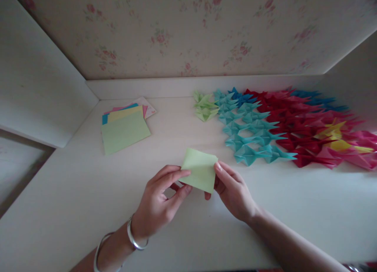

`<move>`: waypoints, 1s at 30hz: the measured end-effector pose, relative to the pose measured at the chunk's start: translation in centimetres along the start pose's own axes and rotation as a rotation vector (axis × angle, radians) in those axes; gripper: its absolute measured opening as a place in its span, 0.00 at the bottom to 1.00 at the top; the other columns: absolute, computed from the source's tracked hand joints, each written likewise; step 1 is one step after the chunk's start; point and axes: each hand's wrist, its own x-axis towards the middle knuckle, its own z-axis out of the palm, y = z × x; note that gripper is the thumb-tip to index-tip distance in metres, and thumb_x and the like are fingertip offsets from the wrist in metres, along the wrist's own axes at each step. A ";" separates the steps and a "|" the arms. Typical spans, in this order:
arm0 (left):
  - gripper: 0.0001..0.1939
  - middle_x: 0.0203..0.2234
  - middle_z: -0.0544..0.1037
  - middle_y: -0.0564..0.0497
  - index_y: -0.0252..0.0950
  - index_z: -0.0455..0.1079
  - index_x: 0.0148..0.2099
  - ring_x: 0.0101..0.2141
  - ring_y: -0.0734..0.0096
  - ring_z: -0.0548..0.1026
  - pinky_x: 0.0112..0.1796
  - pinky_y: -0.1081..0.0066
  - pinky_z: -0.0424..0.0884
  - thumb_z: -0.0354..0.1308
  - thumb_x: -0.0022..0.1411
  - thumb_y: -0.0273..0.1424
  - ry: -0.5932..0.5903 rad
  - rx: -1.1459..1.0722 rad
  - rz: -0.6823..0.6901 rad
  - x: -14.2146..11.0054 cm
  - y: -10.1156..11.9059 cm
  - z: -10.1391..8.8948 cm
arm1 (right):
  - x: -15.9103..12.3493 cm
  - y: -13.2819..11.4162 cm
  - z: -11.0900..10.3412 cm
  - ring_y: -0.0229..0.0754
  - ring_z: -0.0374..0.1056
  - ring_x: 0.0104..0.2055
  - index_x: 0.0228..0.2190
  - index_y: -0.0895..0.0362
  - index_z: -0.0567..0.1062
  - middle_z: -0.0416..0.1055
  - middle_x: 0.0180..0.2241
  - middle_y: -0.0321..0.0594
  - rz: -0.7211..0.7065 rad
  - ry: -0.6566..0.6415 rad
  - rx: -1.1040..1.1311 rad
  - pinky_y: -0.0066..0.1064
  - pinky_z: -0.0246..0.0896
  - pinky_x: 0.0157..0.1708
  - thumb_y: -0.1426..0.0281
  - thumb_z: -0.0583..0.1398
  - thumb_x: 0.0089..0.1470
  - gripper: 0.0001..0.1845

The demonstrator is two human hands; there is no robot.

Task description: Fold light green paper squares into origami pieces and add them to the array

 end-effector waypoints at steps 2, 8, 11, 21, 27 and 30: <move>0.15 0.44 0.74 0.48 0.42 0.74 0.51 0.36 0.71 0.78 0.35 0.73 0.79 0.61 0.63 0.25 -0.007 -0.038 -0.025 0.0 0.1 -0.1 | -0.1 0.1 0.0 0.38 0.67 0.24 0.38 0.57 0.76 0.71 0.27 0.37 -0.020 -0.005 0.009 0.29 0.68 0.23 0.54 0.56 0.63 0.20; 0.15 0.44 0.75 0.49 0.44 0.75 0.51 0.32 0.74 0.78 0.34 0.74 0.78 0.60 0.64 0.25 0.007 -0.130 -0.111 0.1 0.3 -0.3 | -0.2 0.4 -0.1 0.38 0.70 0.24 0.39 0.58 0.76 0.74 0.30 0.40 -0.062 -0.068 -0.053 0.30 0.67 0.25 0.54 0.52 0.66 0.21; 0.14 0.43 0.76 0.49 0.44 0.77 0.50 0.32 0.74 0.77 0.33 0.74 0.77 0.59 0.64 0.25 0.037 -0.139 -0.155 0.2 0.2 -0.3 | -0.4 0.5 -0.2 0.38 0.70 0.24 0.43 0.57 0.75 0.76 0.33 0.42 -0.055 -0.092 -0.076 0.30 0.67 0.26 0.54 0.52 0.65 0.21; 0.15 0.32 0.80 0.54 0.43 0.81 0.43 0.26 0.76 0.74 0.27 0.77 0.73 0.55 0.63 0.23 0.182 -0.228 -0.223 0.5 0.2 -0.2 | -0.5 0.6 -0.3 0.39 0.71 0.23 0.50 0.55 0.71 0.76 0.32 0.40 -0.043 -0.034 -0.097 0.32 0.66 0.26 0.53 0.53 0.64 0.22; 0.17 0.27 0.81 0.55 0.44 0.75 0.55 0.28 0.71 0.77 0.29 0.74 0.75 0.58 0.65 0.32 0.147 -0.247 -0.423 0.4 -0.7 -0.3 | -0.4 0.6 -0.2 0.38 0.71 0.24 0.52 0.52 0.68 0.75 0.33 0.39 -0.068 0.010 -0.070 0.32 0.66 0.27 0.53 0.49 0.67 0.22; 0.15 0.36 0.83 0.53 0.45 0.78 0.52 0.36 0.68 0.79 0.36 0.73 0.76 0.57 0.65 0.30 0.124 -0.161 -0.375 0.6 -0.7 -0.4 | -0.6 0.5 0.0 0.38 0.71 0.25 0.53 0.53 0.67 0.75 0.32 0.38 -0.078 0.039 -0.182 0.32 0.67 0.29 0.54 0.51 0.66 0.21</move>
